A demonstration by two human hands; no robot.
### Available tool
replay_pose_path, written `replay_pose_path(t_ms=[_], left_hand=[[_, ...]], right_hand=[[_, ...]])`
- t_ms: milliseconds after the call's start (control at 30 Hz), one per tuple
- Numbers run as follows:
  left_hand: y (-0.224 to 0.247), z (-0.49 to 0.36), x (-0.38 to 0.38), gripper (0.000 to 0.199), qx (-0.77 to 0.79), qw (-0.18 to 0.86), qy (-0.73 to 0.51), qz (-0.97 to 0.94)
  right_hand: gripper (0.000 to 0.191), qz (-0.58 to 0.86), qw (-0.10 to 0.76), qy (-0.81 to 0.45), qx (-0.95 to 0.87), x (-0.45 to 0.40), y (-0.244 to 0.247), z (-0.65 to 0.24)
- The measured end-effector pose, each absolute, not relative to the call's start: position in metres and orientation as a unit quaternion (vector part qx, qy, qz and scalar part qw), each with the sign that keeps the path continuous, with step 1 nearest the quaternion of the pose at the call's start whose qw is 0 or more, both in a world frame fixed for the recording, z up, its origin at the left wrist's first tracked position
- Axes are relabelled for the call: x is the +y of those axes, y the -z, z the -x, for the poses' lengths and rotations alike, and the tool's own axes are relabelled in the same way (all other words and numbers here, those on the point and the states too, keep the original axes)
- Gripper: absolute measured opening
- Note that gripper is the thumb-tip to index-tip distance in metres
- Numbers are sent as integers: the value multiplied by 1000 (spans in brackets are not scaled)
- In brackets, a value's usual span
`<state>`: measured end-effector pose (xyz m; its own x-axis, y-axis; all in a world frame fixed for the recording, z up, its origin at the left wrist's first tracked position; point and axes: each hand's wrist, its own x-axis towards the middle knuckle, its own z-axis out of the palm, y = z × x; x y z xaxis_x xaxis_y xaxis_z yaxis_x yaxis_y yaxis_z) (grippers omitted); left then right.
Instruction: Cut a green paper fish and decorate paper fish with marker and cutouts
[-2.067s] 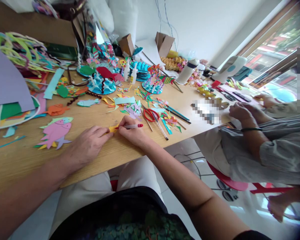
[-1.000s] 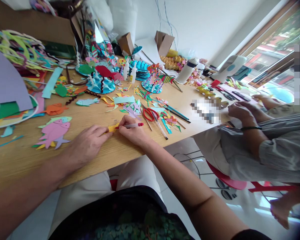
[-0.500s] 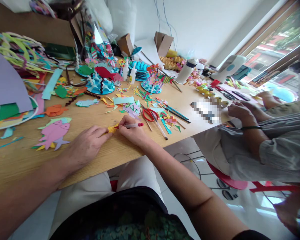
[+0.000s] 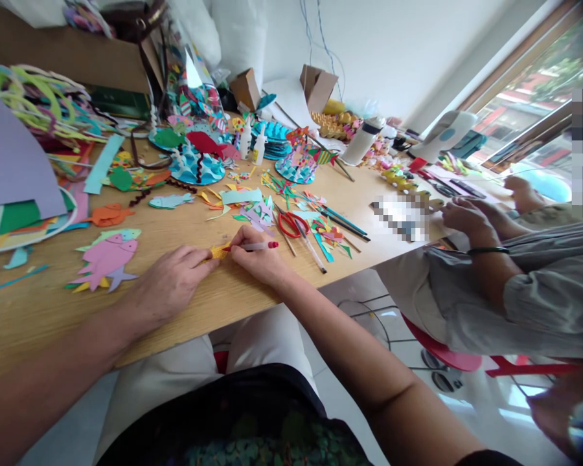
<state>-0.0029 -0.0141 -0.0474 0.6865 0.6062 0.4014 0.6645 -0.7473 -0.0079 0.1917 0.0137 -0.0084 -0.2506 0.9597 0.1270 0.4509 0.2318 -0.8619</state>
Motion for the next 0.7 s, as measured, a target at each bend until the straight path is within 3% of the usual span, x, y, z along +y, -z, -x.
replay_pose_path(t_ms=[700], left_hand=[[45,2,-15,41,-357,66,186,913]], right_hand=[[14,496,343,-356,-714,15,12,-196]])
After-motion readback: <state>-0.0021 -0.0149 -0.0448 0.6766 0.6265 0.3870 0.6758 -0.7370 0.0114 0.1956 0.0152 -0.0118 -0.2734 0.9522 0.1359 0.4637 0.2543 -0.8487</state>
